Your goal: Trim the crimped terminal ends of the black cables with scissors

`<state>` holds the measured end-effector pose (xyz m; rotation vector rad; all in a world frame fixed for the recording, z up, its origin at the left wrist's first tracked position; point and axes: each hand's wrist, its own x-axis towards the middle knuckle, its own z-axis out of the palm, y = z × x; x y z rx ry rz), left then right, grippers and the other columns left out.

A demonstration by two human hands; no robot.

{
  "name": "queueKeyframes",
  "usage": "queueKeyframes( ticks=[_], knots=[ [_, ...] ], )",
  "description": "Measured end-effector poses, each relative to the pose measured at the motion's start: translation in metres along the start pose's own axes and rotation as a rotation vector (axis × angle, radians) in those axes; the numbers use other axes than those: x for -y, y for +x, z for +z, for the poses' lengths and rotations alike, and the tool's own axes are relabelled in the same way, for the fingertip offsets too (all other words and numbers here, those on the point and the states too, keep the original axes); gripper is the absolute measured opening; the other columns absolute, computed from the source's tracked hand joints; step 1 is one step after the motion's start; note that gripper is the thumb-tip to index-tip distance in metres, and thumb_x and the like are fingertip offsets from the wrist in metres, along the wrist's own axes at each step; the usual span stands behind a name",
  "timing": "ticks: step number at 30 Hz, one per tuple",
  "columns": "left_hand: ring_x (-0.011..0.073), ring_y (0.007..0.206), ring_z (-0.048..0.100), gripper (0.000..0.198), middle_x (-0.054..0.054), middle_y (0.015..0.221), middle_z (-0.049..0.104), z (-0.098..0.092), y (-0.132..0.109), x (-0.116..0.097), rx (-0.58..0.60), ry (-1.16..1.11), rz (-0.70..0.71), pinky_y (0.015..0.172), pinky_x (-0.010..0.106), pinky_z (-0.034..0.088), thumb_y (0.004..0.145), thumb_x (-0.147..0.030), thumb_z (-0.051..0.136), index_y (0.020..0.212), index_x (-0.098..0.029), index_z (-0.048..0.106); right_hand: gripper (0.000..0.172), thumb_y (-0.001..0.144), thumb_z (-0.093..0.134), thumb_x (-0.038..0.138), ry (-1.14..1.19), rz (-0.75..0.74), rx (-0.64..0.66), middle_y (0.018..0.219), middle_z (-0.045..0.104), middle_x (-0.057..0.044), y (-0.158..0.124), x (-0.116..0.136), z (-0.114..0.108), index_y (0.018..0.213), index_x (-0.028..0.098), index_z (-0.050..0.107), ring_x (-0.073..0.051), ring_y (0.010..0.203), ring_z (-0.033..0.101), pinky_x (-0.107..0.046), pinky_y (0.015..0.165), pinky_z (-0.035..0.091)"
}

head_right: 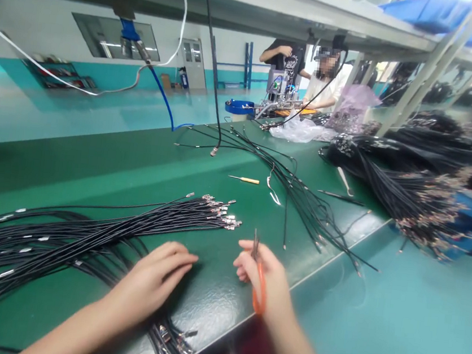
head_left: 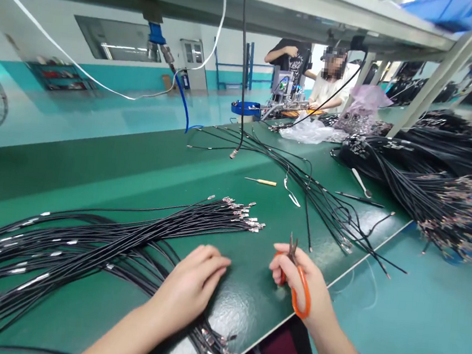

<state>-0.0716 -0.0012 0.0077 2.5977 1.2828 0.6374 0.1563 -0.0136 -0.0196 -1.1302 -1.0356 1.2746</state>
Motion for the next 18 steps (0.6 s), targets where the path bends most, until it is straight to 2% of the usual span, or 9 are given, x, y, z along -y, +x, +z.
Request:
queueKeyframes(
  ticks=[2,5,8,11,15,18],
  knots=[
    [0.0175,0.086,0.057,0.020,0.005,0.090,0.062,0.011,0.029,0.008,-0.051,0.124,0.003,0.078,0.030,0.049,0.092,-0.020,0.045,0.102,-0.019,0.063,0.027,0.078,0.068,0.039,0.128,-0.016,-0.053,0.065,0.057,0.002,0.012,-0.009,-0.002,0.093,0.019,0.060,-0.011,0.056,0.051,-0.024,0.054,0.041],
    [0.0228,0.087,0.057,0.018,0.009,0.090,0.062,0.028,0.067,0.017,-0.084,0.175,-0.027,0.081,0.038,0.048,0.088,-0.018,0.051,0.099,-0.015,0.065,0.029,0.075,0.073,0.037,0.162,-0.038,-0.056,0.065,0.055,0.004,0.018,-0.020,-0.005,0.093,0.019,0.061,-0.009,0.057,0.051,-0.023,0.057,0.041],
    [0.0239,0.082,0.057,0.015,0.009,0.081,0.062,0.037,0.086,0.022,-0.099,0.184,-0.043,0.077,0.040,0.048,0.086,-0.014,0.052,0.085,-0.016,0.067,0.028,0.074,0.074,0.034,0.192,-0.082,-0.022,0.069,0.057,0.004,0.017,-0.025,-0.009,0.095,0.020,0.062,-0.009,0.062,0.053,-0.024,0.062,0.043],
    [0.0228,0.083,0.058,0.018,0.008,0.083,0.064,0.032,0.082,0.021,-0.110,0.141,-0.039,0.079,0.039,0.047,0.088,-0.015,0.050,0.086,-0.017,0.067,0.027,0.076,0.073,0.031,0.241,-0.108,-0.020,0.078,0.063,0.001,0.018,-0.025,-0.009,0.098,0.022,0.061,-0.011,0.070,0.057,-0.025,0.069,0.046],
    [0.0147,0.084,0.061,0.021,0.003,0.091,0.065,0.015,0.053,0.009,-0.091,-0.013,-0.034,0.078,0.027,0.049,0.092,-0.019,0.045,0.104,-0.021,0.063,0.026,0.076,0.073,0.029,0.267,-0.110,-0.110,0.093,0.068,-0.002,0.019,-0.022,-0.007,0.098,0.024,0.060,-0.014,0.085,0.063,-0.031,0.082,0.048],
    [0.0133,0.083,0.060,0.023,0.002,0.088,0.063,0.004,0.030,-0.005,-0.068,-0.200,-0.068,0.076,0.025,0.048,0.094,-0.021,0.043,0.105,-0.022,0.062,0.024,0.076,0.073,0.026,0.220,-0.141,-0.088,0.101,0.068,-0.003,0.015,-0.018,-0.004,0.096,0.023,0.061,-0.015,0.093,0.063,-0.033,0.090,0.046]
  ],
)
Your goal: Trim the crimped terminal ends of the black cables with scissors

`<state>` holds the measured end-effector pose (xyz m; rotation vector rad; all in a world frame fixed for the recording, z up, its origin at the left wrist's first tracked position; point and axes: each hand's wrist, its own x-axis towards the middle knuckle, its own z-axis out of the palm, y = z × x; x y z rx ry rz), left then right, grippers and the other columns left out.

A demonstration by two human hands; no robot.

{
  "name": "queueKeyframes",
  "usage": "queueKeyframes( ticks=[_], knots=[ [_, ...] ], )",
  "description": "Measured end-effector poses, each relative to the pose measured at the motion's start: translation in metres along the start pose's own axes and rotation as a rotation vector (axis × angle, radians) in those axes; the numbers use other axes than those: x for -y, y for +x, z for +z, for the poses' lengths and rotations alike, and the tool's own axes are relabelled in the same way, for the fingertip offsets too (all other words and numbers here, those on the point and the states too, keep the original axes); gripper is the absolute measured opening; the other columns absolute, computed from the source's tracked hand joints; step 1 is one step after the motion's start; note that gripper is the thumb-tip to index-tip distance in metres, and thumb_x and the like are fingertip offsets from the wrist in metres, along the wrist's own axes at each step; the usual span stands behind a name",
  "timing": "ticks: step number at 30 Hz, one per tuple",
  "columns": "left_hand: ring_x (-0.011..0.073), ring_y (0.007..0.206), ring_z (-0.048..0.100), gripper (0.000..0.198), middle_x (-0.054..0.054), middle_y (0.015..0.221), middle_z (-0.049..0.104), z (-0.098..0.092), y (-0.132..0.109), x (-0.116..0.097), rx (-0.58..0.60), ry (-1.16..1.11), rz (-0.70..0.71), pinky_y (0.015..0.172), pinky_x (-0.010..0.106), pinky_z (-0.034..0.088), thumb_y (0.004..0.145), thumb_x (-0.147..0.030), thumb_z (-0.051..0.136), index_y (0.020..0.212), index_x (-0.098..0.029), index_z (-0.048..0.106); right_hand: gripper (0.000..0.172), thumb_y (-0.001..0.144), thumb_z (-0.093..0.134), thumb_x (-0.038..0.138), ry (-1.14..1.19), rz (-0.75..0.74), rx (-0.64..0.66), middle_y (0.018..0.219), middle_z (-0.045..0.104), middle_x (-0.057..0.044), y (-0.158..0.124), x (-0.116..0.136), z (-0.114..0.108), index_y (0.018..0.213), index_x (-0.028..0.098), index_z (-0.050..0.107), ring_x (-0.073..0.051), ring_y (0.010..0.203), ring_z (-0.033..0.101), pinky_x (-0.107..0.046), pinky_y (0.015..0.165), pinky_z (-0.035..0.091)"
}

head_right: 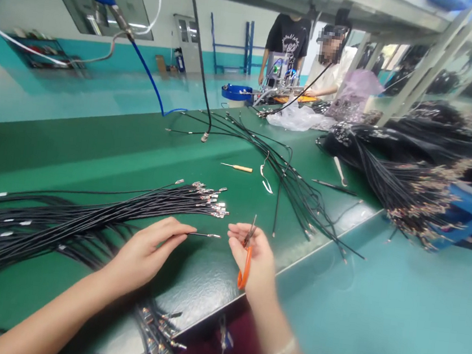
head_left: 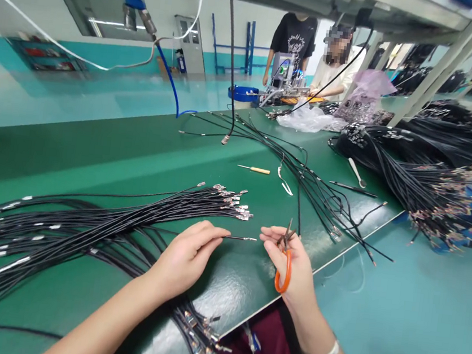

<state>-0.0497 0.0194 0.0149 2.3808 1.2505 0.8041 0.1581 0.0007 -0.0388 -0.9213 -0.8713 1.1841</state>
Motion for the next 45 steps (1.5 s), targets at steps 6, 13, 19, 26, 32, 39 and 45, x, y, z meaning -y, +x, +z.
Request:
queueKeyframes(
  ticks=[6,13,19,26,32,39,45],
  knots=[
    [0.0153,0.080,0.056,0.022,0.001,0.081,0.061,-0.010,-0.019,-0.016,0.049,-0.007,-0.032,0.074,0.030,0.043,0.095,-0.020,0.041,0.099,-0.022,0.062,0.022,0.074,0.074,0.022,-0.133,0.022,0.158,0.089,0.068,-0.001,-0.020,0.019,0.011,0.093,0.023,0.063,-0.014,0.082,0.064,-0.029,0.080,0.050],
    [0.0169,0.079,0.055,0.022,0.002,0.081,0.062,-0.012,-0.023,-0.019,-0.024,-0.029,0.014,0.073,0.031,0.042,0.093,-0.020,0.042,0.096,-0.020,0.064,0.020,0.074,0.072,0.027,-0.164,0.199,0.109,0.071,0.060,0.003,-0.033,0.030,0.018,0.090,0.020,0.062,-0.011,0.063,0.062,-0.025,0.062,0.048],
    [0.0173,0.075,0.053,0.023,0.001,0.074,0.061,-0.018,-0.025,-0.020,0.051,-0.044,0.003,0.070,0.032,0.043,0.092,-0.021,0.041,0.086,-0.020,0.063,0.017,0.072,0.070,0.020,-0.214,0.173,0.087,0.076,0.061,0.002,-0.037,0.033,0.025,0.088,0.020,0.062,-0.012,0.072,0.059,-0.027,0.071,0.047],
    [0.0185,0.093,0.056,0.019,0.003,0.091,0.065,-0.014,-0.027,-0.025,-0.047,-0.029,0.034,0.085,0.034,0.044,0.091,-0.021,0.049,0.102,-0.022,0.063,0.018,0.072,0.070,0.022,-0.078,0.292,0.116,0.063,0.057,0.005,-0.038,0.042,0.029,0.087,0.019,0.060,-0.010,0.060,0.053,-0.024,0.058,0.040],
    [0.0146,0.082,0.060,0.022,0.002,0.088,0.065,-0.003,-0.030,-0.042,-0.237,-0.136,0.126,0.073,0.029,0.049,0.086,-0.018,0.060,0.107,-0.023,0.065,0.020,0.071,0.070,0.023,-0.119,0.261,0.130,0.066,0.058,0.004,-0.034,0.060,0.045,0.088,0.018,0.061,-0.010,0.060,0.056,-0.024,0.058,0.041],
    [0.0122,0.069,0.062,0.010,0.001,0.076,0.067,-0.003,-0.032,-0.051,-0.386,-0.335,-0.052,0.062,0.024,0.049,0.080,-0.017,0.066,0.086,-0.022,0.073,0.017,0.072,0.067,0.022,-0.222,0.163,0.256,0.066,0.059,0.004,-0.028,0.075,0.060,0.087,0.019,0.061,-0.010,0.062,0.058,-0.025,0.063,0.047],
    [0.0124,0.066,0.062,0.011,0.000,0.074,0.068,-0.002,-0.037,-0.052,-0.468,-0.441,-0.159,0.061,0.024,0.050,0.077,-0.016,0.068,0.082,-0.023,0.075,0.015,0.071,0.067,0.021,-0.226,0.120,0.263,0.068,0.058,0.004,-0.026,0.079,0.071,0.084,0.018,0.061,-0.011,0.063,0.057,-0.026,0.067,0.049]
  ],
)
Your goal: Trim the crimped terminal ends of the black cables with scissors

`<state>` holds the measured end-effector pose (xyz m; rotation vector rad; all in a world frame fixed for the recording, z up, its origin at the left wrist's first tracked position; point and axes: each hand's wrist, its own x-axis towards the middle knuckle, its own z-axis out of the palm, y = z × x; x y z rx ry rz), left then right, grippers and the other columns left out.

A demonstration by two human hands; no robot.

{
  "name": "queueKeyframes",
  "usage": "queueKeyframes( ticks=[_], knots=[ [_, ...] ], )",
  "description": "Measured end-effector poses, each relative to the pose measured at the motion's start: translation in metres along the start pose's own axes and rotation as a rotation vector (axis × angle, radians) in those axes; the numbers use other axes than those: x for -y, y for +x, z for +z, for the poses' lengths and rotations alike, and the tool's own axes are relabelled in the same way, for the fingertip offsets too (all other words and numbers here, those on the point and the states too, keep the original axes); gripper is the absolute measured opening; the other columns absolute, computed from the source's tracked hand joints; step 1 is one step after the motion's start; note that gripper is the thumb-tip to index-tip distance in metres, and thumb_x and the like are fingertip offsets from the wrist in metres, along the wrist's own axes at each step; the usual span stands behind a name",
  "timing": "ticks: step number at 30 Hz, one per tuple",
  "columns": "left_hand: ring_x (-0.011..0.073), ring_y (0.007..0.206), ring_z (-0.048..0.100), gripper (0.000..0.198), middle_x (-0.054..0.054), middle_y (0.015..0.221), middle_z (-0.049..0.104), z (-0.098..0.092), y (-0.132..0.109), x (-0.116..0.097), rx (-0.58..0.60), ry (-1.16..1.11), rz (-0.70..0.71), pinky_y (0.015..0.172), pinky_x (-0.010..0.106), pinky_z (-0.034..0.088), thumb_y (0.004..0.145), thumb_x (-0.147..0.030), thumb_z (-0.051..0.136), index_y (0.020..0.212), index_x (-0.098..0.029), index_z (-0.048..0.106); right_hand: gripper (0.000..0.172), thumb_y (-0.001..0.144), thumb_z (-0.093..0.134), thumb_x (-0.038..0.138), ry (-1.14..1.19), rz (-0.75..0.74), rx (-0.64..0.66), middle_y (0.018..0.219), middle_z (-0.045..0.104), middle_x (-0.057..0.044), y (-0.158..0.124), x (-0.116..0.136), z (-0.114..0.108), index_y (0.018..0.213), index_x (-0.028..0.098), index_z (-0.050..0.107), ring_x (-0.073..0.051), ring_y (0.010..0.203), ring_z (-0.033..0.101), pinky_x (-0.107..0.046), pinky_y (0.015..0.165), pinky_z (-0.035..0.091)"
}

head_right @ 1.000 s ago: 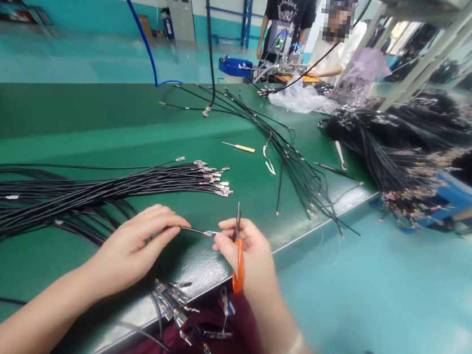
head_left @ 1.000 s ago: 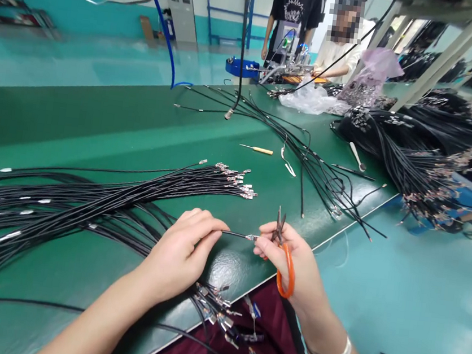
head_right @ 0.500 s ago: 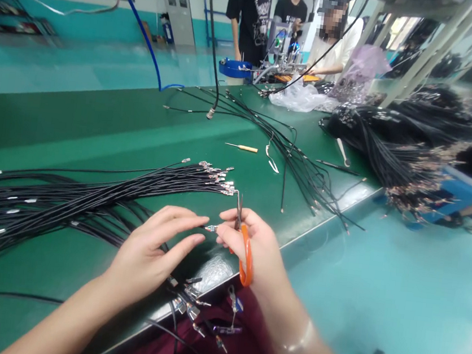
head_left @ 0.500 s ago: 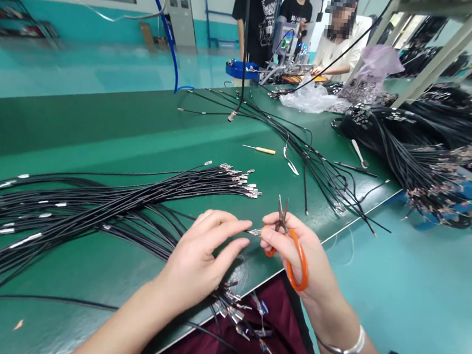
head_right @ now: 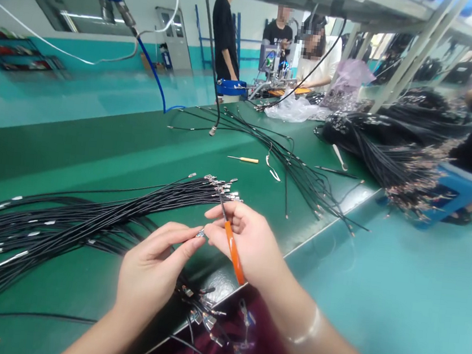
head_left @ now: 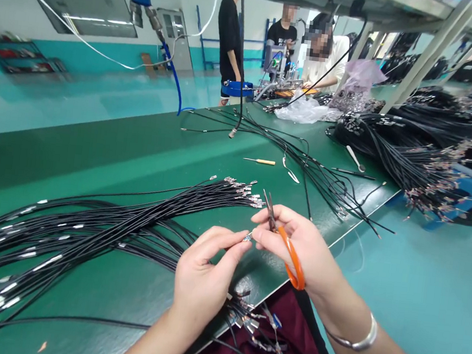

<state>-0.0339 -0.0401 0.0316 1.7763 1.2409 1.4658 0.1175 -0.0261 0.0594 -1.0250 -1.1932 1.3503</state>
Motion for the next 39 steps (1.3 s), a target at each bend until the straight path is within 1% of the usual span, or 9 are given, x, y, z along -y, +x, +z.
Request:
queueKeyframes(
  ticks=[5,9,12,14,19,23,28,33,39],
  knots=[
    [0.0127,0.069,0.063,0.008,0.000,0.077,0.070,-0.001,0.001,0.004,0.004,0.010,-0.001,0.063,0.024,0.051,0.076,-0.016,0.069,0.080,-0.022,0.073,0.015,0.073,0.067,0.022,0.026,0.010,0.016,0.067,0.058,0.004,0.000,-0.004,-0.001,0.086,0.019,0.061,-0.010,0.063,0.056,-0.026,0.067,0.048],
    [0.0160,0.077,0.064,0.011,0.002,0.084,0.071,-0.005,0.004,0.002,0.136,0.092,0.094,0.071,0.029,0.052,0.081,-0.018,0.064,0.085,-0.023,0.073,0.016,0.072,0.067,0.022,0.006,0.003,-0.028,0.069,0.057,0.004,-0.004,-0.011,-0.007,0.086,0.019,0.061,-0.010,0.064,0.055,-0.026,0.067,0.046],
    [0.0200,0.092,0.061,0.017,0.004,0.098,0.069,-0.009,-0.008,-0.003,0.038,0.188,0.107,0.085,0.037,0.049,0.083,-0.019,0.060,0.093,-0.027,0.072,0.016,0.072,0.067,0.023,-0.005,0.013,-0.114,0.069,0.056,0.004,-0.011,-0.018,-0.011,0.087,0.020,0.061,-0.011,0.064,0.056,-0.026,0.066,0.046],
    [0.0196,0.086,0.062,0.016,0.004,0.093,0.068,-0.008,-0.023,-0.006,-0.054,0.118,-0.056,0.081,0.036,0.050,0.082,-0.023,0.062,0.093,-0.028,0.072,0.015,0.073,0.067,0.022,0.000,0.021,-0.176,0.069,0.057,0.004,-0.017,-0.024,-0.011,0.086,0.021,0.061,-0.011,0.064,0.056,-0.026,0.064,0.047],
    [0.0140,0.066,0.062,0.022,0.005,0.078,0.071,0.014,-0.048,-0.010,0.044,-0.585,-0.789,0.062,0.026,0.053,0.076,-0.034,0.069,0.091,-0.019,0.072,0.014,0.074,0.068,0.022,0.060,0.086,-0.232,0.068,0.058,0.004,-0.034,-0.040,-0.007,0.086,0.021,0.061,-0.010,0.063,0.058,-0.024,0.063,0.048],
    [0.0115,0.069,0.062,0.014,0.005,0.077,0.069,0.025,-0.046,-0.010,0.006,-0.863,-0.873,0.067,0.022,0.052,0.069,-0.028,0.076,0.073,-0.015,0.072,0.015,0.075,0.070,0.022,0.147,0.132,-0.222,0.071,0.061,0.004,-0.048,-0.048,-0.002,0.085,0.022,0.060,-0.010,0.065,0.061,-0.021,0.063,0.050],
    [0.0107,0.068,0.061,0.012,0.003,0.074,0.069,0.021,-0.049,-0.010,0.069,-0.779,-0.881,0.069,0.021,0.049,0.074,-0.027,0.072,0.071,-0.016,0.070,0.016,0.075,0.071,0.024,0.216,0.199,-0.216,0.068,0.061,0.004,-0.061,-0.050,0.005,0.083,0.022,0.057,-0.009,0.058,0.060,-0.021,0.057,0.050],
    [0.0124,0.066,0.061,0.014,0.002,0.069,0.067,0.010,-0.048,-0.010,0.202,-0.557,-0.791,0.067,0.023,0.050,0.078,-0.027,0.067,0.070,-0.016,0.066,0.012,0.080,0.065,0.030,-0.136,0.159,0.034,0.069,0.062,0.001,-0.064,-0.042,-0.017,0.089,0.022,0.064,-0.012,0.060,0.059,-0.023,0.057,0.048],
    [0.0134,0.051,0.064,0.012,-0.001,0.058,0.063,0.000,-0.042,-0.017,0.293,-0.453,-0.888,0.054,0.023,0.051,0.080,-0.027,0.063,0.074,-0.016,0.061,0.018,0.082,0.066,0.037,-0.811,-0.228,0.388,0.059,0.055,0.003,-0.049,-0.031,-0.054,0.086,0.021,0.071,-0.010,0.052,0.045,-0.023,0.052,0.037]
  ],
)
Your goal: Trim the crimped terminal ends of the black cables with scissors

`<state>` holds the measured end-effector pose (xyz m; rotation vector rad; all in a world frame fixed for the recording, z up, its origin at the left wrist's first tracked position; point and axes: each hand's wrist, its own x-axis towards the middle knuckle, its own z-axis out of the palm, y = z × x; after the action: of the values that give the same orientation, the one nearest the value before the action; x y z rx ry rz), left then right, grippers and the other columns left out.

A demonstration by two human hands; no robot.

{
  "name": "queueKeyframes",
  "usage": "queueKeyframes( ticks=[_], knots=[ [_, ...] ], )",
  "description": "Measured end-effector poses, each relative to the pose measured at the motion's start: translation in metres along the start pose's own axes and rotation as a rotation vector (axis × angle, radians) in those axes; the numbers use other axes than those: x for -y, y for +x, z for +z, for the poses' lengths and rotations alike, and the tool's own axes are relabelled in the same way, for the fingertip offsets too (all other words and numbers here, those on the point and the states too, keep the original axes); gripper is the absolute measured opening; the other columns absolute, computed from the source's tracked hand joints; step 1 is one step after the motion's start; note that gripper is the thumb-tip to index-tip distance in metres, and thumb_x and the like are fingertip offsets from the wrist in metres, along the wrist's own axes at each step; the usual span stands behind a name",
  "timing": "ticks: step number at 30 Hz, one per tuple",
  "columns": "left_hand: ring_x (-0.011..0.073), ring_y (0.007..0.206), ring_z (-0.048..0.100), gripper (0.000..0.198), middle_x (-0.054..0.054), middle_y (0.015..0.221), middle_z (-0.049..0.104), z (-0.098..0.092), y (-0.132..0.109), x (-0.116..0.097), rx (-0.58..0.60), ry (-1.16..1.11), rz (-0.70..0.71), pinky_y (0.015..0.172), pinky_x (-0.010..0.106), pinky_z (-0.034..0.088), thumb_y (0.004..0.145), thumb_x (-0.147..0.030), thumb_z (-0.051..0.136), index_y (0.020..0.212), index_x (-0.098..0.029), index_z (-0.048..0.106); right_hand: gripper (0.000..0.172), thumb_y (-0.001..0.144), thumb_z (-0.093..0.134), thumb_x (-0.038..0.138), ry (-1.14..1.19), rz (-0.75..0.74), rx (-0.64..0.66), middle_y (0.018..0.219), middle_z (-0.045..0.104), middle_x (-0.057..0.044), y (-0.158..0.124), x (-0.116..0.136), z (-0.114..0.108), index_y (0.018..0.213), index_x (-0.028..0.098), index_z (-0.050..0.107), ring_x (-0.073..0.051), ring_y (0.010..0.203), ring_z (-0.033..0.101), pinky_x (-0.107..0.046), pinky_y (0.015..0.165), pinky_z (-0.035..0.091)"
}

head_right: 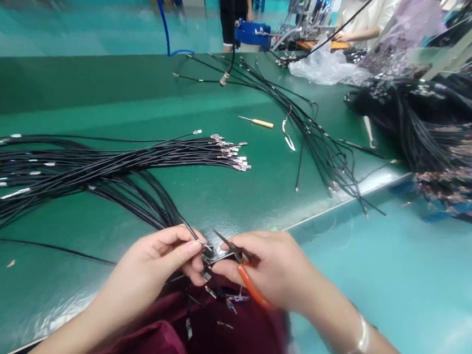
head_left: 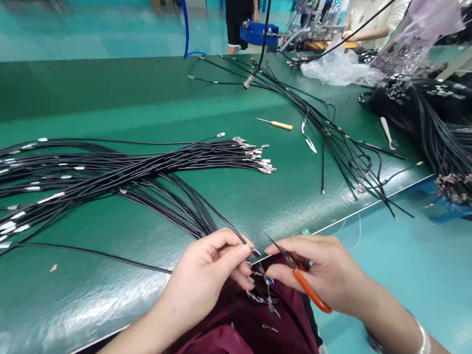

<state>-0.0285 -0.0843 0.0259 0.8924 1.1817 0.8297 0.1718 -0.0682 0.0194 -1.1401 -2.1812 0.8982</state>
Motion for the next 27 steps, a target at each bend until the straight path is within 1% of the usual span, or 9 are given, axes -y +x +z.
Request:
queueKeyframes(
  ticks=[2,4,11,16,22,27],
  knots=[
    [0.0127,0.046,0.062,0.012,-0.003,0.055,0.061,0.000,-0.002,-0.001,0.002,0.026,-0.015,0.050,0.022,0.050,0.082,-0.027,0.060,0.077,-0.016,0.060,0.021,0.083,0.064,0.040,-0.092,-0.062,0.062,0.060,0.056,0.002,0.002,-0.002,-0.003,0.088,0.020,0.070,-0.009,0.053,0.045,-0.021,0.052,0.036],
    [0.0123,0.045,0.062,0.012,-0.004,0.055,0.060,-0.001,-0.003,0.000,-0.001,0.043,0.005,0.049,0.021,0.050,0.083,-0.027,0.058,0.078,-0.016,0.059,0.022,0.085,0.062,0.040,-0.154,-0.095,0.091,0.062,0.055,0.002,0.004,-0.002,-0.002,0.089,0.020,0.069,-0.009,0.054,0.046,-0.020,0.052,0.035],
    [0.0130,0.046,0.064,0.011,-0.004,0.057,0.057,-0.006,-0.004,0.002,0.002,0.079,0.073,0.049,0.023,0.053,0.083,-0.024,0.057,0.077,-0.015,0.058,0.020,0.087,0.059,0.037,-0.257,-0.121,0.095,0.059,0.050,0.004,0.004,-0.001,0.005,0.085,0.020,0.068,-0.008,0.052,0.046,-0.020,0.051,0.033],
    [0.0120,0.046,0.063,0.013,-0.004,0.061,0.056,-0.007,-0.004,0.002,-0.008,0.102,0.120,0.049,0.022,0.053,0.083,-0.023,0.057,0.074,-0.015,0.059,0.018,0.088,0.058,0.036,-0.234,-0.159,0.102,0.059,0.054,0.004,0.004,-0.003,0.007,0.085,0.019,0.066,-0.008,0.053,0.047,-0.019,0.053,0.034],
    [0.0115,0.048,0.064,0.012,-0.003,0.066,0.055,-0.007,-0.004,0.002,-0.008,0.126,0.169,0.049,0.022,0.053,0.082,-0.022,0.057,0.073,-0.014,0.060,0.018,0.089,0.058,0.033,-0.211,-0.176,0.111,0.060,0.058,0.004,0.004,-0.001,0.007,0.086,0.018,0.067,-0.008,0.052,0.049,-0.019,0.052,0.034],
    [0.0113,0.049,0.064,0.013,-0.003,0.067,0.054,-0.009,-0.004,0.004,-0.007,0.147,0.191,0.051,0.022,0.053,0.084,-0.021,0.055,0.074,-0.015,0.060,0.023,0.090,0.055,0.036,-0.257,-0.175,0.114,0.059,0.059,0.003,0.005,0.001,0.007,0.085,0.018,0.068,-0.008,0.052,0.051,-0.020,0.051,0.035]
  ],
)
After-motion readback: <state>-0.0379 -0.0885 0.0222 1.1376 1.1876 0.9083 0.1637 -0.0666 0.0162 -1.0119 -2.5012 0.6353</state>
